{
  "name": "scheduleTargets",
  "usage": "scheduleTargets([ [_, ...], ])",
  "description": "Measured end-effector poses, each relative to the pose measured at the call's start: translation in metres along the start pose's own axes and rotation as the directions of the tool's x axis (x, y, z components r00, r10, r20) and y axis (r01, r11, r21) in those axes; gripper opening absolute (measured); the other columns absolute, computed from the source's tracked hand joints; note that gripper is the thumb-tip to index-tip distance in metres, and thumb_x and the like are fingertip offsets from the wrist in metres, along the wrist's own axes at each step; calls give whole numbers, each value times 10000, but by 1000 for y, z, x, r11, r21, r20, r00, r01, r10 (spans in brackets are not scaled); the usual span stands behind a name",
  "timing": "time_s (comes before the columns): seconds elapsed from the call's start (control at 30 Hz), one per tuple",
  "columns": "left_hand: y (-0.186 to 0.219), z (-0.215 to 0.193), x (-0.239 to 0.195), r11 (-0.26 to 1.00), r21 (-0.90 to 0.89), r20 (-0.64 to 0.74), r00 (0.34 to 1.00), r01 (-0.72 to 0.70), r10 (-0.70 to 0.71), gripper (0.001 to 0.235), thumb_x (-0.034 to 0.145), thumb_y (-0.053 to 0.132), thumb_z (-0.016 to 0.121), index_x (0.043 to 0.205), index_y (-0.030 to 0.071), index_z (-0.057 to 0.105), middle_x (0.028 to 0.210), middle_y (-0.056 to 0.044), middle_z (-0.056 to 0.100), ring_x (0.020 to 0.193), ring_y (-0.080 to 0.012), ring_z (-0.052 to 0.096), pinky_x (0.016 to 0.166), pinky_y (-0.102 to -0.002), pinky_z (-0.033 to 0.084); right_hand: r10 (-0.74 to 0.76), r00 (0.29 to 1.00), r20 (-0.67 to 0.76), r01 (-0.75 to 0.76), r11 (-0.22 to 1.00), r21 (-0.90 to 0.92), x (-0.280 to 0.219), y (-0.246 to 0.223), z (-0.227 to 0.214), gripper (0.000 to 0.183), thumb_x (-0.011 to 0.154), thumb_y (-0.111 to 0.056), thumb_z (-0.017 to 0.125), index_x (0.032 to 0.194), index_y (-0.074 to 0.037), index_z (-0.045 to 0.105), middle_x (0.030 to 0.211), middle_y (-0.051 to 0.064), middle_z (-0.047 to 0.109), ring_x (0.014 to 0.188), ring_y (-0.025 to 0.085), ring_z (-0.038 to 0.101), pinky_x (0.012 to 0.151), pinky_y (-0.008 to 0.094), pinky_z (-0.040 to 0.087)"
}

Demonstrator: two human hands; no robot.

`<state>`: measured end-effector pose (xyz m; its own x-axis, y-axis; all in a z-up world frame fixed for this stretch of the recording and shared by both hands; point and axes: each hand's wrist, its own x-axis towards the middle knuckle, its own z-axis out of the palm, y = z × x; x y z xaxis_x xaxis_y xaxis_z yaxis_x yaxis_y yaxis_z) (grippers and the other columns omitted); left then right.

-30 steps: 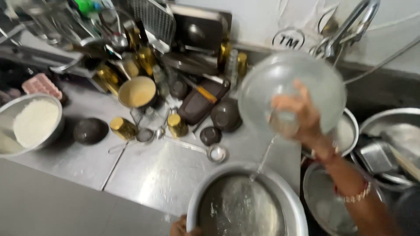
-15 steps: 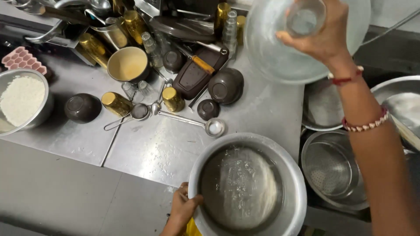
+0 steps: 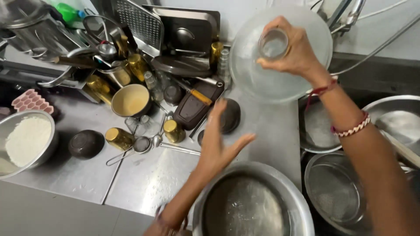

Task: The person secures a pressure cooker lid on a gas stove, then moves to a prep area to transfer cooked pasta from a colander into a bowl. They pour water from a large dispenser into a pot and rinse several small glasses under a tap before placing them in a tray.

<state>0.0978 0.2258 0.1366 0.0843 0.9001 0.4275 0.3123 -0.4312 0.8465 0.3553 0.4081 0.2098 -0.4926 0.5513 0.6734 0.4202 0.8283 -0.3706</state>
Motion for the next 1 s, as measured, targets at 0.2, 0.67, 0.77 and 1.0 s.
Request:
scheduleTargets([
  [0.2,1,82,119,891,-85,-195,885,-446,424,969,702,382,923,1440,-32,451,1454,-209,514,1377,-339,505,1183,-431,416,-24,999,-25,23,999,-41,-28,-27,28,550,772,-204,884,1215,-29,609,1148,103,699,1034,249,712,886,350,568],
  [0.67,60,127,181,818,-495,-456,889,-294,44,263,891,227,831,975,9,711,926,-61,734,866,-107,656,844,-261,542,164,982,-91,-172,980,-96,-23,8,-2,520,735,-155,872,1165,-16,616,1015,156,710,969,271,725,814,362,558],
  [0.77,64,145,211,908,-397,-367,930,-133,-24,360,926,358,755,931,1,706,822,-101,725,751,-180,651,738,-307,547,65,987,-148,-60,997,41,-23,42,-21,542,794,-145,845,1233,11,568,1066,154,673,994,260,682,869,366,538],
  [1.0,23,172,301,906,-392,-190,978,-160,90,726,1021,643,392,1128,6,723,1102,-220,751,1062,-330,696,982,-417,503,23,949,-315,-44,997,-60,19,62,-30,525,927,-100,851,1295,13,495,1188,107,647,1152,207,646,999,333,520],
])
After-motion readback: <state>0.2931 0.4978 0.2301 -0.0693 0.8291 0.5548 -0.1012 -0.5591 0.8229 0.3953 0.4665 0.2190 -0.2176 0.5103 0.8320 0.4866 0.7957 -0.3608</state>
